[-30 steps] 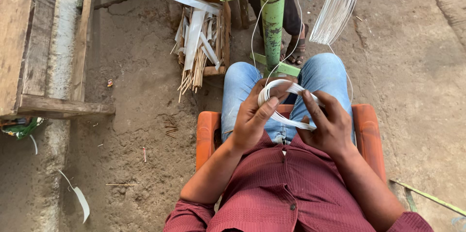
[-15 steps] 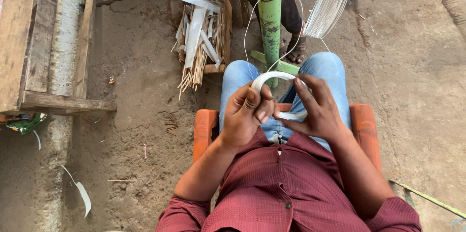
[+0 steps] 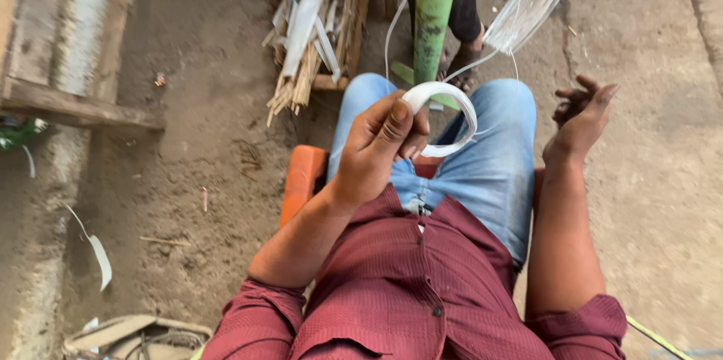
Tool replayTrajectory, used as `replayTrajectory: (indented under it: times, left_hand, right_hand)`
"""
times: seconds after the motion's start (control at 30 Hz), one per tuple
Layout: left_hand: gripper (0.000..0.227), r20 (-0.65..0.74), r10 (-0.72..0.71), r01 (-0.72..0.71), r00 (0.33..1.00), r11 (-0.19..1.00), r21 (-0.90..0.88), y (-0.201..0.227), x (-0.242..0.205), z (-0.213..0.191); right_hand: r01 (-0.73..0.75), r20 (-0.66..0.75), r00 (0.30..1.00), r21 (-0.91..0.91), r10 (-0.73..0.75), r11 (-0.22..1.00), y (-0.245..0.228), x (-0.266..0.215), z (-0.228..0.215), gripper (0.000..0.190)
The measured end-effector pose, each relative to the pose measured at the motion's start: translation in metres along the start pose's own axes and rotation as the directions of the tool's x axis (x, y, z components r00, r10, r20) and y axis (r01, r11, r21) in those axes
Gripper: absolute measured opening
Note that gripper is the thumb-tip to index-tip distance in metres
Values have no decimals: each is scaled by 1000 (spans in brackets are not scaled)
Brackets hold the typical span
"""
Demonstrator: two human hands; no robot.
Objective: The person sits on a chair and winds white string from a machine onto their fingers, then uses a thin wooden stick to guide the string onto a spool. They repeat this process, handling the string and stick with both hands.
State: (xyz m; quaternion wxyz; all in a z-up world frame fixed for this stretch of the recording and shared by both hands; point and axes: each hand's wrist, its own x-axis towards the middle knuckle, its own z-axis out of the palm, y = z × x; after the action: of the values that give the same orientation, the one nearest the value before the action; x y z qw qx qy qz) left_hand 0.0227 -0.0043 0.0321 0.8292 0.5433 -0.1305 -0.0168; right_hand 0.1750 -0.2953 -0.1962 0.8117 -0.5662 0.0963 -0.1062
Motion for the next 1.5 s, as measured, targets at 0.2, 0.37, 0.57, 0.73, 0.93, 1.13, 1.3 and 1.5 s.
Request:
replayTrajectory:
  times: [0.2, 0.37, 0.57, 0.73, 0.93, 1.13, 1.3, 1.5]
  left_hand:
    - [43, -97, 13, -17, 995, 999, -35, -13, -5, 5]
    - [43, -22, 29, -29, 999, 1000, 4, -15, -8, 9]
    - [46, 39, -102, 98, 994, 992, 73, -9, -11, 9]
    - [44, 136, -205, 227, 969, 958, -177, -4, -10, 12]
    - [33, 151, -224, 245, 963, 959, -140, 2, -11, 5]
    - [27, -40, -126, 127, 991, 992, 21, -13, -13, 14]
    - [32, 61, 164, -168, 985, 793, 586, -1, -13, 15]
    - [52, 236, 17, -89, 972, 950, 298, 9, -7, 19]
  right_hand:
    - [-77, -4, 997, -27, 77, 997, 10, 7, -12, 63]
    - [273, 62, 961, -337, -268, 901, -9, -13, 9, 51]
    - [861, 508, 462, -453, -727, 230, -82, -77, 75, 23]
    - [784, 636, 593, -314, -494, 536, -139, -133, 115, 17]
    - [643, 529, 740, -377, -415, 666, -159, -150, 121, 21]
    - [558, 509, 794, -392, -333, 731, -164, -153, 109, 31]
    - [451, 510, 820, -291, -262, 844, -168, -158, 114, 28]
    - [387, 495, 831, -185, -255, 903, -177, -162, 126, 16]
